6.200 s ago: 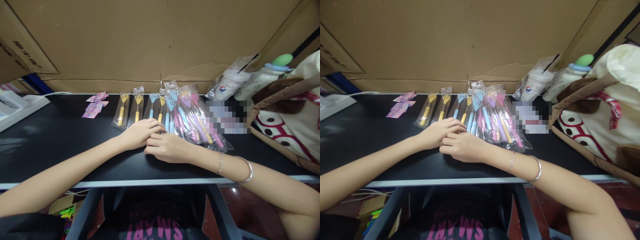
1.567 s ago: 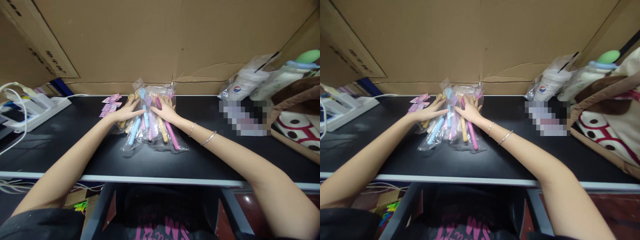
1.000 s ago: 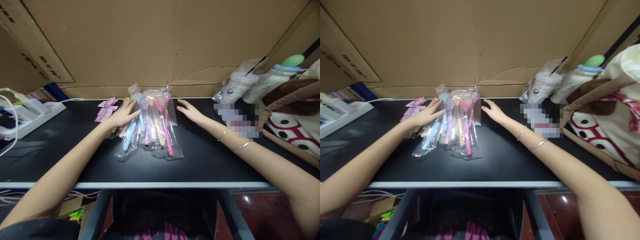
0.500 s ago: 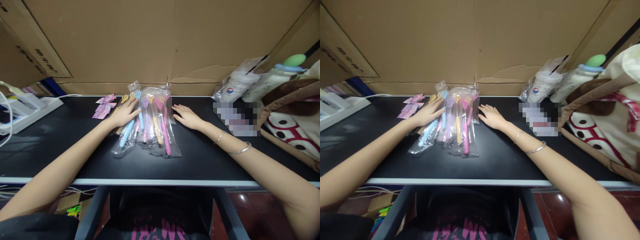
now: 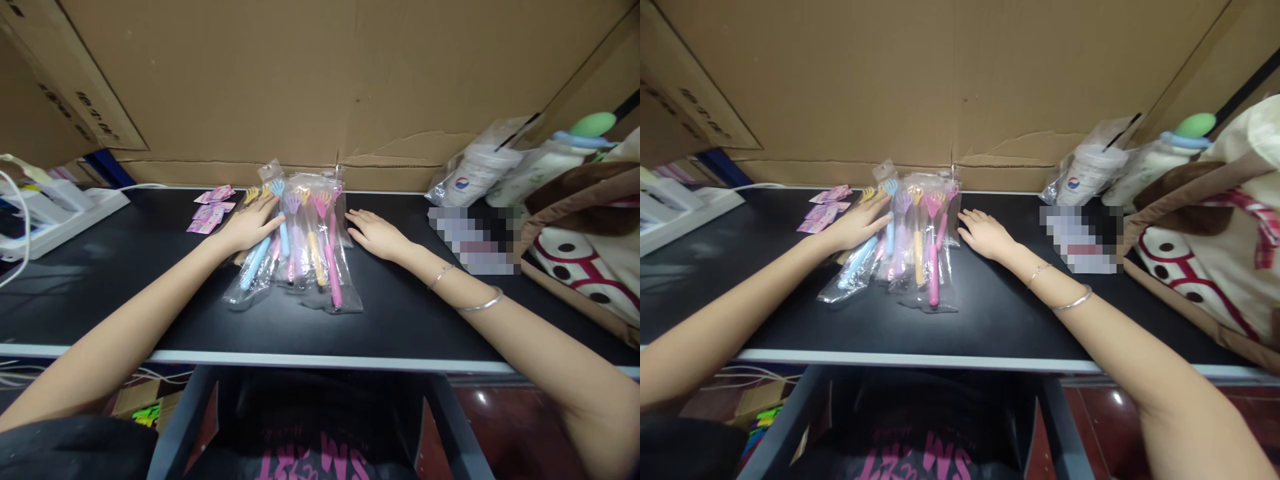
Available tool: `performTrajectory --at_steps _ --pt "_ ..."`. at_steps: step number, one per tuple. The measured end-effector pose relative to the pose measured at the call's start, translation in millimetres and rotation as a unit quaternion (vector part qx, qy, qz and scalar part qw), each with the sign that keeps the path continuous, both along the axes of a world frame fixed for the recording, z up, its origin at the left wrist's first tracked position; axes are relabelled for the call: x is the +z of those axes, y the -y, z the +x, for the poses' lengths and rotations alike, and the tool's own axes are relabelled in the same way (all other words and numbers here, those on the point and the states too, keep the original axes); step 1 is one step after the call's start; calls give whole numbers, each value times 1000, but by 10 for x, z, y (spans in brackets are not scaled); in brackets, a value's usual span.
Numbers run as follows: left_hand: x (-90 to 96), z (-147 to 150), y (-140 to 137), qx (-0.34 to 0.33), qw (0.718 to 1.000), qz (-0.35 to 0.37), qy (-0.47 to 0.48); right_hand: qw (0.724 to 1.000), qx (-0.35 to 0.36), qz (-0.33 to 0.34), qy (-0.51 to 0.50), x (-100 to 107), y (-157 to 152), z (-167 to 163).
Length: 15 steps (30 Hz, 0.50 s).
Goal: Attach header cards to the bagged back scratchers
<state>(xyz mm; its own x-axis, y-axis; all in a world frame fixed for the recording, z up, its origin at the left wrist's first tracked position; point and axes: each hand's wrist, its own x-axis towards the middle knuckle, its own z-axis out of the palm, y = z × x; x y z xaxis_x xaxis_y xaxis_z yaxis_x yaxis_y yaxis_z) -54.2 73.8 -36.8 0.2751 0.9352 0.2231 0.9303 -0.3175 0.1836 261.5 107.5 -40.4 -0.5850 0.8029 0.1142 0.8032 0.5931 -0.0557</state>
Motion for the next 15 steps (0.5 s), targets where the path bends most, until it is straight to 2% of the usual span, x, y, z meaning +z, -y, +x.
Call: performTrajectory --at_steps 15 --pt "22 7 21 -3 1000 5 -18 1000 4 7 -7 0 15 -6"
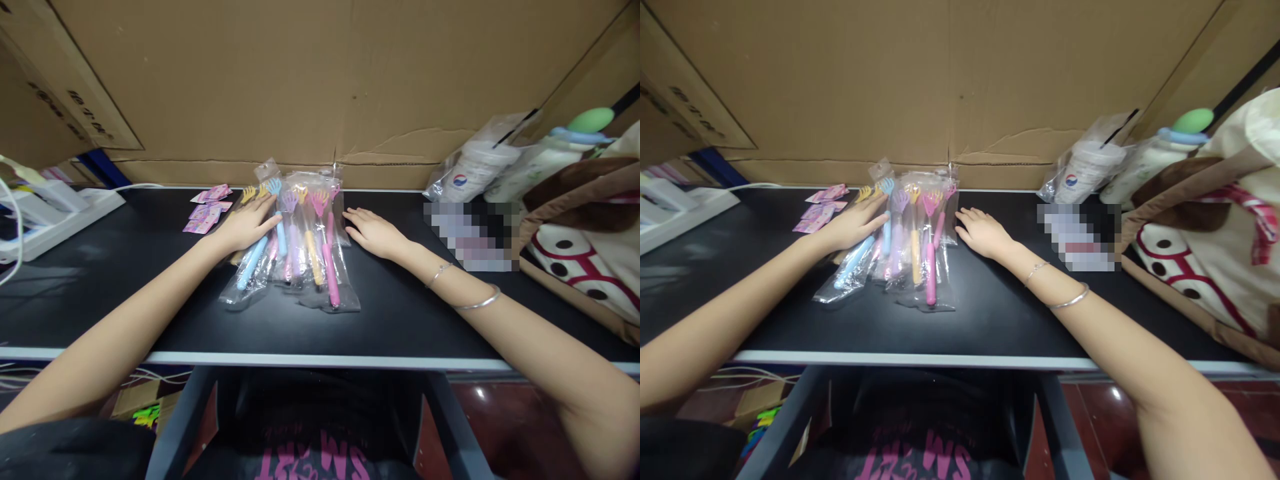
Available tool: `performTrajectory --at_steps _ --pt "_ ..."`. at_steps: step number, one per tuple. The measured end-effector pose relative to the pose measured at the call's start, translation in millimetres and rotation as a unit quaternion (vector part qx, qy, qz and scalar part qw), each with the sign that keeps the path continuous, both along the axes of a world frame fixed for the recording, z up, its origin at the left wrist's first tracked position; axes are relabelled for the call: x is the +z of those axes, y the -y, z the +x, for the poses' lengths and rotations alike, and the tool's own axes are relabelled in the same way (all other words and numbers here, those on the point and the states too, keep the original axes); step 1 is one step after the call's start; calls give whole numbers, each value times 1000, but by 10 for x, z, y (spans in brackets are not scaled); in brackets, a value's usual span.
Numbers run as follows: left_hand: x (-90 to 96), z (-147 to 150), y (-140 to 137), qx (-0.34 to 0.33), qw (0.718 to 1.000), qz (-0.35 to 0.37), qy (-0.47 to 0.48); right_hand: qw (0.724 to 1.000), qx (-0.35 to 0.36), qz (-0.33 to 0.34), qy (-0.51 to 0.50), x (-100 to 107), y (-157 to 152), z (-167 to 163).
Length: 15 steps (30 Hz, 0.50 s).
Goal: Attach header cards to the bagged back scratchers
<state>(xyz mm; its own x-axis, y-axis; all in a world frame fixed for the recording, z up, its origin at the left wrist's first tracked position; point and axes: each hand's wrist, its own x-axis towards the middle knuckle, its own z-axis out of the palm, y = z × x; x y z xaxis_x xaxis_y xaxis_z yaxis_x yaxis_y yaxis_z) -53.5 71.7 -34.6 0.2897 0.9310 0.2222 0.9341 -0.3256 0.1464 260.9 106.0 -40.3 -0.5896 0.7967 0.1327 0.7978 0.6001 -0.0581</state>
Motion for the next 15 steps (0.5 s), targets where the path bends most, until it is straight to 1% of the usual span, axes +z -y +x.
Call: performTrajectory --at_steps 15 --pt "5 6 12 2 1000 1 8 1000 7 13 6 2 2 2"
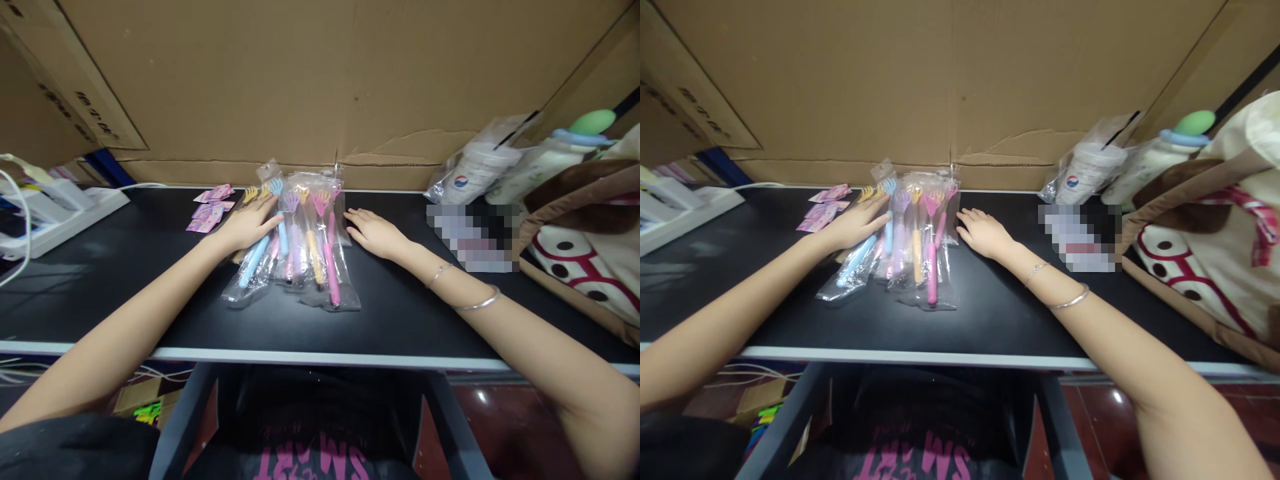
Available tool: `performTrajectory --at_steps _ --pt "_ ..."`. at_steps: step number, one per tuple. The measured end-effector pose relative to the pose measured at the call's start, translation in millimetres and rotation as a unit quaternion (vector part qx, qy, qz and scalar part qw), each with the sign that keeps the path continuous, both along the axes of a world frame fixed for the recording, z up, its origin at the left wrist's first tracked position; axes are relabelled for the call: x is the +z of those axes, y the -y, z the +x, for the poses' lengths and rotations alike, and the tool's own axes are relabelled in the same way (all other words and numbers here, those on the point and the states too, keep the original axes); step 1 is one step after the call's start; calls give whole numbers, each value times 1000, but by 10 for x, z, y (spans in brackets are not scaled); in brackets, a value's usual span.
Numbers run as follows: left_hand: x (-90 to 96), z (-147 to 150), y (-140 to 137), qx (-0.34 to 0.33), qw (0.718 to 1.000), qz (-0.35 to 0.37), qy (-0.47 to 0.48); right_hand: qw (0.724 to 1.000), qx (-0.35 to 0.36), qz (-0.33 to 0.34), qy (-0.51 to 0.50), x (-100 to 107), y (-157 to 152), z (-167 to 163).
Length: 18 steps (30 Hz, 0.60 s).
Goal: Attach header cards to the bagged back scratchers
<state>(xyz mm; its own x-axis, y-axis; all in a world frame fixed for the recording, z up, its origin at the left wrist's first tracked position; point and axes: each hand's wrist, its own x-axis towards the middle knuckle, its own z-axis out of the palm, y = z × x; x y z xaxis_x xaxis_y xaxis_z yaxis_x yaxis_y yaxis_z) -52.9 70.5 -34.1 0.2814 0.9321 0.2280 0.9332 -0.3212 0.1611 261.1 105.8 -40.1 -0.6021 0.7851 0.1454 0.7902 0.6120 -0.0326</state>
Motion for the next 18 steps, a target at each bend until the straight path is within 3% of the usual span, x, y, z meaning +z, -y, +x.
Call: performTrajectory --at_steps 18 --pt "5 4 9 -1 1000 -3 3 1000 -3 1 10 13 12 -10"
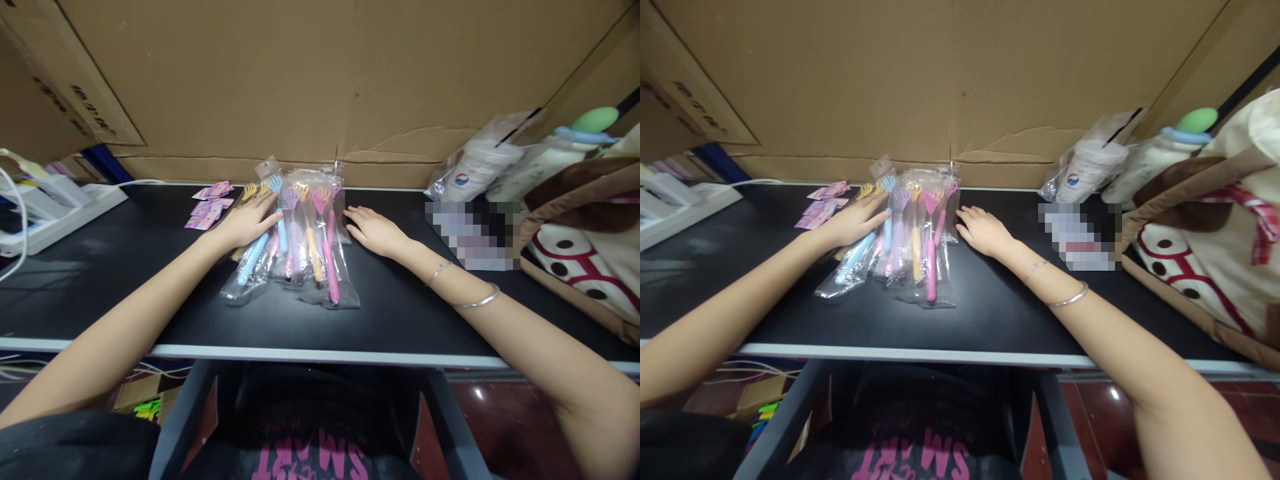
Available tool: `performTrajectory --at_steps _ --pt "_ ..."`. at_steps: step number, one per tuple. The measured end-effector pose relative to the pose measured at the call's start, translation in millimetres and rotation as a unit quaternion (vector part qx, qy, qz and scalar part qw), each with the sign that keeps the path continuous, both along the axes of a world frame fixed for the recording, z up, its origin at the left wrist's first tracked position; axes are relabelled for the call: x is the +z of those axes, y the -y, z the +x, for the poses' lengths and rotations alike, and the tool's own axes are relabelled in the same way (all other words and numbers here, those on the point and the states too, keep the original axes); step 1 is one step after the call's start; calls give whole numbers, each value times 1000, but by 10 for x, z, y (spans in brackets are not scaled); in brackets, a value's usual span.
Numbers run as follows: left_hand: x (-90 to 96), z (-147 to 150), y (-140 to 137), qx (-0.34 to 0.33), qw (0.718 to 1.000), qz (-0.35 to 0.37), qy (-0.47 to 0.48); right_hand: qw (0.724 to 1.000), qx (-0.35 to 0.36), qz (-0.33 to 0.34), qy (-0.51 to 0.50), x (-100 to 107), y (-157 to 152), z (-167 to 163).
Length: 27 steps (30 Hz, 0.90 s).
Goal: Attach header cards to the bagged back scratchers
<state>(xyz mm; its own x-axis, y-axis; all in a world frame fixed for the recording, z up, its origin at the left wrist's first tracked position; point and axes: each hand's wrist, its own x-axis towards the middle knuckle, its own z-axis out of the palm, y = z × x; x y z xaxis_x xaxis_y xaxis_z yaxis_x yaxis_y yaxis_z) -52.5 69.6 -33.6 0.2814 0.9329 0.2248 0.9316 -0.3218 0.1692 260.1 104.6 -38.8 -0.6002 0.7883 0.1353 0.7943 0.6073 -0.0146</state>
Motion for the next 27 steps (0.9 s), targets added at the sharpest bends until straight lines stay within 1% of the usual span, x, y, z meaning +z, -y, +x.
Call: performTrajectory --at_steps 13,15,17,19,21,22,23,25,27 --pt "-25 -9 -16 -3 1000 2 -8 1000 -10 -8 8 30 29 -13" --pt "16 -8 -5 -6 1000 -3 -13 1000 -8 -8 7 26 24 -10" --pt "99 -48 4 -10 1000 -6 -22 1000 -5 -8 4 20 14 -5" --pt "196 -159 -2 7 1000 12 -21 1000 -2 -7 1 11 3 1" --pt "248 -351 -41 74 995 62 1 1000 0 -6 2 2 -9 6" --pt "241 -471 -76 110 990 88 8 1000 1 -5 2 -2 -13 8" --pt "207 -601 -122 130 987 95 6 1000 2 -5 1 -5 -17 9" --pt "74 -862 -241 162 985 64 -16 1000 2 -6 -5 -12 -23 11" --pt "-93 -1079 -372 185 981 1 -55 1000 3 -7 -10 -19 -27 12"
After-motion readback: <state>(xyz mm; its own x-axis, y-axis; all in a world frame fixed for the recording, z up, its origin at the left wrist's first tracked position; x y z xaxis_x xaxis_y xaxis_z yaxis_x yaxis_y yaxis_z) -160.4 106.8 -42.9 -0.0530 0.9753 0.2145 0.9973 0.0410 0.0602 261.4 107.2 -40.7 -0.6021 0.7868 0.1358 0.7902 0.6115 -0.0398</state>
